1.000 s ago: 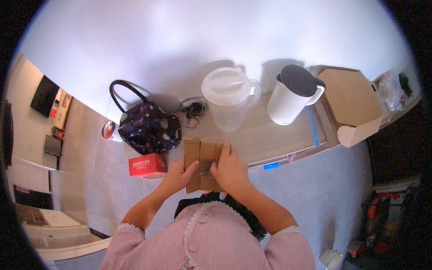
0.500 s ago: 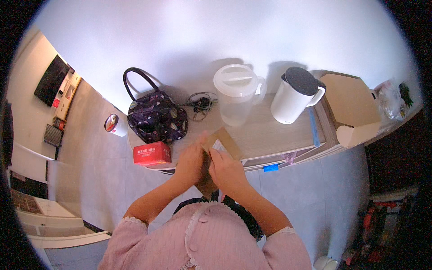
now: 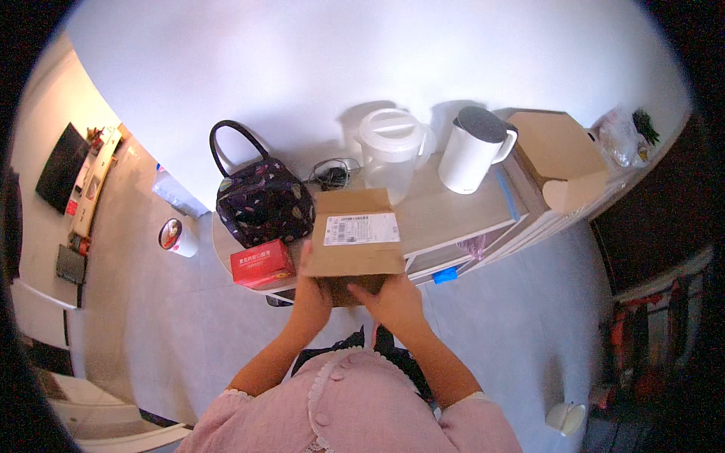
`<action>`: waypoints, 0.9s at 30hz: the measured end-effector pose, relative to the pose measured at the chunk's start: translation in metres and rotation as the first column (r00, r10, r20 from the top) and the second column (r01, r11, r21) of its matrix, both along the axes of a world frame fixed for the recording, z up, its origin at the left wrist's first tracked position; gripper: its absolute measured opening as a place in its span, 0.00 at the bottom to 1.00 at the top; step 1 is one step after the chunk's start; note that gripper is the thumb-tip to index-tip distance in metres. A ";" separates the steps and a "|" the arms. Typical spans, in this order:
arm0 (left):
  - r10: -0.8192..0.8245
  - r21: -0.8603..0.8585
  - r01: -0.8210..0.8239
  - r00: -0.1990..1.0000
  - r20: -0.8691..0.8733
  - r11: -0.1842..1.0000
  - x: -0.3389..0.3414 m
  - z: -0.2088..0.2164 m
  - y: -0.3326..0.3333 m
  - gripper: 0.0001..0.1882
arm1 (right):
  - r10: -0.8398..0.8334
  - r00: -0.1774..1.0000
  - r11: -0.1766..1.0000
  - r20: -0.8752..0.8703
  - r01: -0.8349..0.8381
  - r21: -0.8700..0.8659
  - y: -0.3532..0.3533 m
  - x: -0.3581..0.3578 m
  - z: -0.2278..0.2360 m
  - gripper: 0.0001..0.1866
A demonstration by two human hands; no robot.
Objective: The person opens a small cardboard box on a table, removes a red product box, and places it on the table. They then fold the empty cardboard box and walk to a storage area to place it on a shelf.
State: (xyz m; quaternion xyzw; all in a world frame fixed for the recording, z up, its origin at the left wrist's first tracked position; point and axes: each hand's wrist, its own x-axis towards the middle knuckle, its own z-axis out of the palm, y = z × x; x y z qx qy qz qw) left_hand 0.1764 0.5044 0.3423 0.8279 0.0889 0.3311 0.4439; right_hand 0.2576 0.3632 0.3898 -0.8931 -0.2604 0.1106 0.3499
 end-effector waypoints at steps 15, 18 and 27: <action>-0.399 -0.464 0.246 0.877 -0.268 0.851 -0.046 -0.054 0.012 0.32 | 0.120 0.609 0.376 -0.784 0.703 0.603 -0.064 -0.045 -0.050 0.11; -0.602 -0.982 0.112 0.798 -0.001 0.149 -0.035 -0.039 0.018 0.28 | 0.304 0.581 0.275 -0.755 0.705 0.654 -0.072 -0.054 -0.047 0.11; -0.415 -0.988 0.115 0.908 0.062 0.104 -0.047 -0.006 -0.026 0.21 | -0.485 0.870 0.791 -0.088 0.479 0.381 -0.140 -0.021 -0.010 0.05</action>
